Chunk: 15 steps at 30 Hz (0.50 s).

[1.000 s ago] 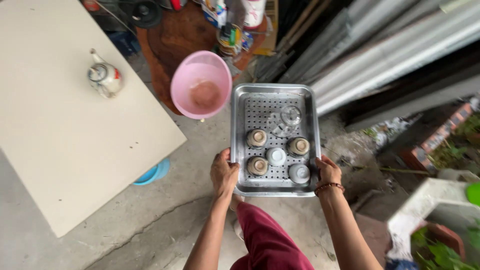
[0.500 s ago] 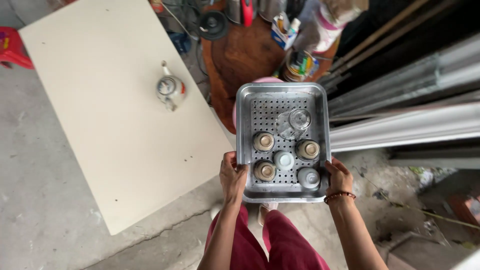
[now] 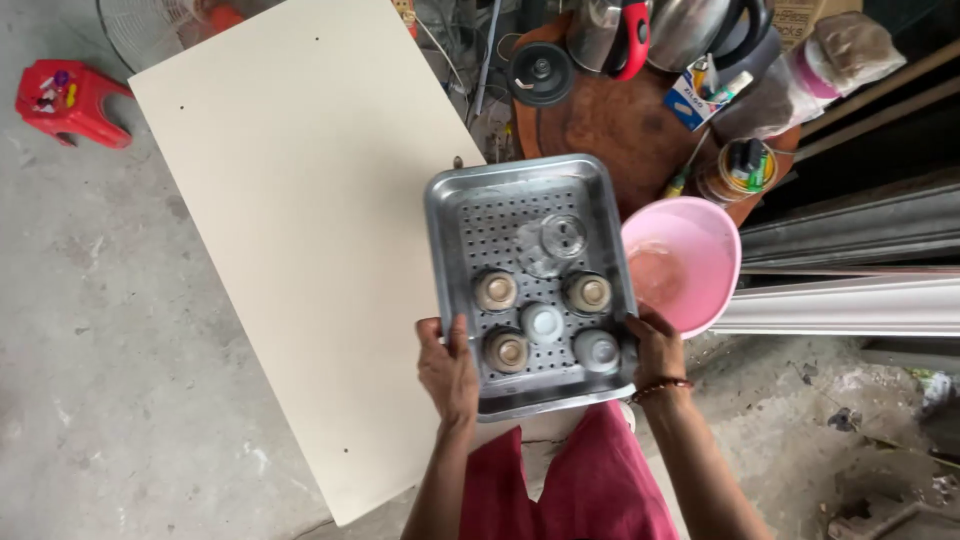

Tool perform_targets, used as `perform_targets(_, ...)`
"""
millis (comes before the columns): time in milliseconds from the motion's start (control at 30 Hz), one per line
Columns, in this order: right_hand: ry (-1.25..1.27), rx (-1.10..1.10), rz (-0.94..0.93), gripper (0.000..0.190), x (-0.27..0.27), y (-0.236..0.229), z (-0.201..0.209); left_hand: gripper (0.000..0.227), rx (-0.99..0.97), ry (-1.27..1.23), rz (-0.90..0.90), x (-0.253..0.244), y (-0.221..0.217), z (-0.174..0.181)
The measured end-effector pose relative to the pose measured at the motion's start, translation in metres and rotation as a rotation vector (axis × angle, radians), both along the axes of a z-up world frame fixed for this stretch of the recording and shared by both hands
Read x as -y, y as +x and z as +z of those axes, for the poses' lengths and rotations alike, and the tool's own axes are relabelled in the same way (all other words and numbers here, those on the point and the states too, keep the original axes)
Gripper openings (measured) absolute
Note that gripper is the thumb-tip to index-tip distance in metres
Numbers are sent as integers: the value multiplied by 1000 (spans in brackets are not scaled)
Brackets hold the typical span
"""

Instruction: Washing and rinsing small cups, metal trays, and a teapot in an outdoor area.

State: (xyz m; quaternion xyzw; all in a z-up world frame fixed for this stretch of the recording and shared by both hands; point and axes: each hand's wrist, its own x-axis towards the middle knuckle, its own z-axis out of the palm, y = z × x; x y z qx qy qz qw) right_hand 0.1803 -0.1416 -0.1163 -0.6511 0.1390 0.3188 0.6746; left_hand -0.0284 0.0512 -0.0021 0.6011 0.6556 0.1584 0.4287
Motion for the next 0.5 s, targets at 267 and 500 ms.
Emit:
perform_targets(267,169,-58,110,21,-132,-55,-3,36,-36,149,82,-113,-67,-15)
perform_targets(500,189,-95,296,31,-215,-64,63,40,42,341,132,-177,-110,-64)
